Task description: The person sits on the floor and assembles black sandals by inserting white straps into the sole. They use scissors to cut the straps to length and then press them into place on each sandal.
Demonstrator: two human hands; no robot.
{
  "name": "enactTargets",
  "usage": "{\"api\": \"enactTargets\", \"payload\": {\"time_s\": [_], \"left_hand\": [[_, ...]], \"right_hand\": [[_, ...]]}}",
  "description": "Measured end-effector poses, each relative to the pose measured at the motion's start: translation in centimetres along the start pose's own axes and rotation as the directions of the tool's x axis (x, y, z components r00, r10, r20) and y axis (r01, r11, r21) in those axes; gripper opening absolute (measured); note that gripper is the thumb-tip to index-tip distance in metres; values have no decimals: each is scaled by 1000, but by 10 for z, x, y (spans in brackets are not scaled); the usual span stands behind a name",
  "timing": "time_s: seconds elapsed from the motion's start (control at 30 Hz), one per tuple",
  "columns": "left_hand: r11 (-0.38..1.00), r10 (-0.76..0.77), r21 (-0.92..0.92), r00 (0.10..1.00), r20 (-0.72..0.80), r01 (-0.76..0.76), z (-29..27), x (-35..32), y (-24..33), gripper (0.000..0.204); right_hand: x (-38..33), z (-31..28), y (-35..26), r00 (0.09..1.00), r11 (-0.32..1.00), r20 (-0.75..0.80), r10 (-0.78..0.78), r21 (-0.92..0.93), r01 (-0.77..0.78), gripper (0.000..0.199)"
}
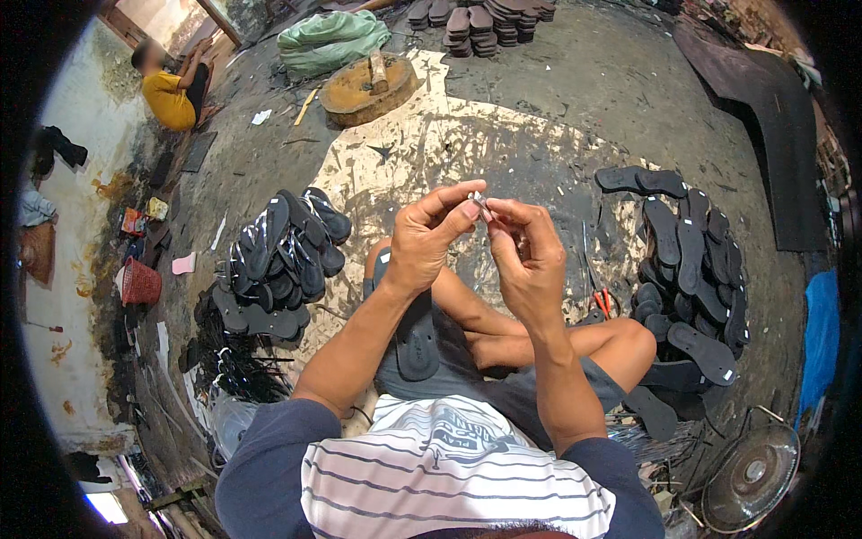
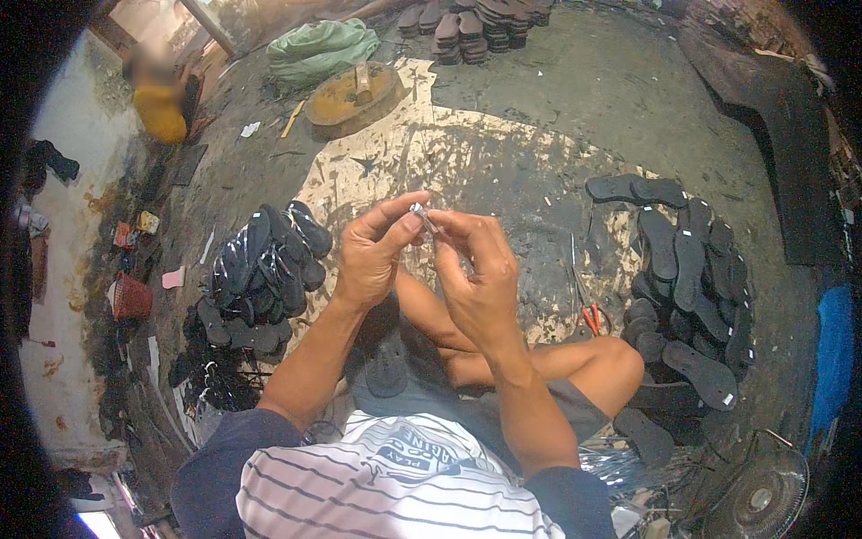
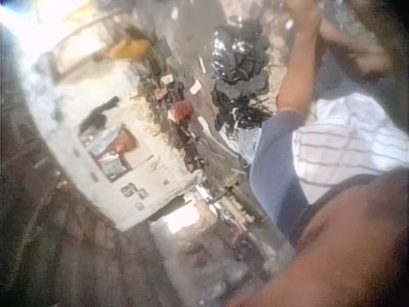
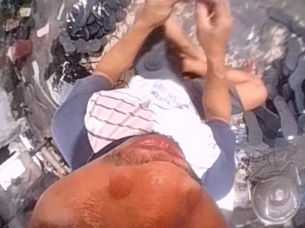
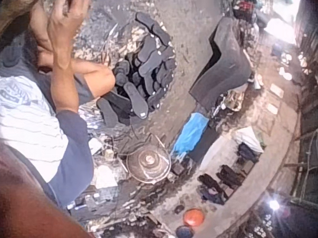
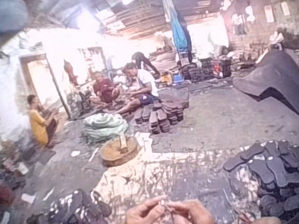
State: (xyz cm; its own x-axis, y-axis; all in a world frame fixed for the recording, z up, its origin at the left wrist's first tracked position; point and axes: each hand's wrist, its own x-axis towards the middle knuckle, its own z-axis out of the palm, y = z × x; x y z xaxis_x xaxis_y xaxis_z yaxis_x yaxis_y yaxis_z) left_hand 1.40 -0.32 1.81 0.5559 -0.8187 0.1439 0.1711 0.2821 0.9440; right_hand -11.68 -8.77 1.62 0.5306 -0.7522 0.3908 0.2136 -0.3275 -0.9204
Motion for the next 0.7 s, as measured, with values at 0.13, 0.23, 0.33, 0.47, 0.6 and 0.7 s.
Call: {"api": "enactTargets", "payload": {"time_s": [0.13, 0.23, 0.33, 0.47, 0.6, 0.7], "left_hand": [[999, -8, -35, 1000, -5, 8, 0, -4, -6, 33], [1000, -12, -5, 1000, 25, 12, 0, -8, -6, 34], [999, -38, 35, 997, 63, 36, -2, -11, 0, 32], [988, -101, 123, 995, 22, 98, -20, -19, -14, 25], [660, 15, 740, 986, 163, -133, -66, -19, -12, 31], [-144, -87, 982, 990, 110, -122, -139, -59, -24, 64]], "right_hand": [[-3, -1, 0, 1000, 1000, 15, -8, -29, 9, 32], [-6, -4, 3, 1000, 1000, 24, -11, -27, 12, 31], [-9, -10, 6, 997, 998, 41, 61, -27, -60, 23], [-14, 1, 6, 980, 984, 84, 178, -44, -175, 16], [-27, -6, 48, 939, 949, 136, 316, -22, -316, 13], [-36, -8, 61, 902, 870, 132, 411, 237, -432, 12]]}}
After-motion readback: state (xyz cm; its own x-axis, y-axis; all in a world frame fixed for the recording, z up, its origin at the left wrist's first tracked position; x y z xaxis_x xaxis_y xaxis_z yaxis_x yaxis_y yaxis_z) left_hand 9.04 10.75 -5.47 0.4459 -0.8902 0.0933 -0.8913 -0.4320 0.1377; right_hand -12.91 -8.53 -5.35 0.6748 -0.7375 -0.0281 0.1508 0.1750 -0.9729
